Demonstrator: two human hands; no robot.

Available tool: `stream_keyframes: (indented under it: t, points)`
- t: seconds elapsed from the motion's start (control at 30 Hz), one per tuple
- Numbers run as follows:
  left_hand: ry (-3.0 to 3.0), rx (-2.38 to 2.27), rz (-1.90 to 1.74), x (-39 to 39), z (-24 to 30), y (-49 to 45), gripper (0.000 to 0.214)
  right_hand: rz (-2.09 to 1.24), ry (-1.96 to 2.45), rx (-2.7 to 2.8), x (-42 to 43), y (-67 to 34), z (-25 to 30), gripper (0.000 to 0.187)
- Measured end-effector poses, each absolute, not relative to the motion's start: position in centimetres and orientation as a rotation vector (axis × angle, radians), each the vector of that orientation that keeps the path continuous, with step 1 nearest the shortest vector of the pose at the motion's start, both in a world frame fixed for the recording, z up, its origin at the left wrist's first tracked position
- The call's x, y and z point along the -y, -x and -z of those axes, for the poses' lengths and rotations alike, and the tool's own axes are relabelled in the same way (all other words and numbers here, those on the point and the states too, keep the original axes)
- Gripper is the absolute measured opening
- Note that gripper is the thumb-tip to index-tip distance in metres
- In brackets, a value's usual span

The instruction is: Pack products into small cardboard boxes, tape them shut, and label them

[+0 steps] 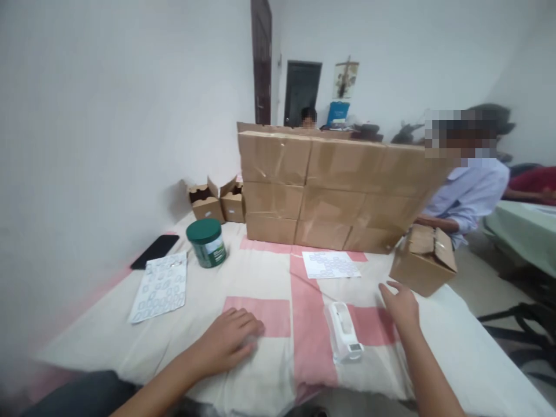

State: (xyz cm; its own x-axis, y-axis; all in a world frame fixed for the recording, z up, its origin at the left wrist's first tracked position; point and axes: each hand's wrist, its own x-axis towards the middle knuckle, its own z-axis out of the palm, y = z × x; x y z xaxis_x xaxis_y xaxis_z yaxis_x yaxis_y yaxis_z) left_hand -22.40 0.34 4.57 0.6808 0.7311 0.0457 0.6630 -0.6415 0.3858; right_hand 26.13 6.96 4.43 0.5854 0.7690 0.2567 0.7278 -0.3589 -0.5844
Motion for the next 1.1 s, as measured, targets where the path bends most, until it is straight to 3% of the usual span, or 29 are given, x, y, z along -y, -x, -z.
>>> stream_keyframes:
  t: [0.2, 0.33, 0.4, 0.5, 0.57, 0.7, 0.83, 1.1]
  points:
    - [-2.567, -1.044, -0.287, 1.7, -6.1, 24.2, 0.031, -0.220, 1.908, 1.601, -9.8, -13.9, -8.1, 0.044]
    - [-2.532, -1.059, -0.313, 1.3, -4.7, 25.2, 0.036, -0.357, 1.664, 1.900, -13.8, -2.5, -10.7, 0.051]
    - [-2.525, -1.084, -0.325, 0.5, -4.2, 25.6, 0.034, -0.467, 1.452, 2.044, -16.2, 4.6, -11.4, 0.064]
    - [-2.544, -1.134, -0.392, -1.1, -4.2, 26.1, 0.032, -0.783, 1.192, 2.100, -19.4, 15.3, -10.5, 0.109]
    - [-2.550, -1.180, -0.432, -2.2, -4.3, 26.4, 0.031, -0.800, 1.051, 1.954, -20.7, 21.1, -8.5, 0.123]
    - [-2.507, -1.269, -0.360, -3.6, -3.7, 27.3, 0.029, -0.697, 0.943, 1.650, -21.2, 27.4, -3.5, 0.115]
    - [-2.525, -1.246, -0.379, -3.9, -2.3, 28.2, 0.028, -0.869, 0.908, 1.745, -20.9, 28.3, 0.2, 0.116]
    - [-2.592, -1.165, -0.307, -4.4, -1.3, 29.6, 0.029, -1.176, 0.794, 1.673, -21.7, 27.5, 1.6, 0.059]
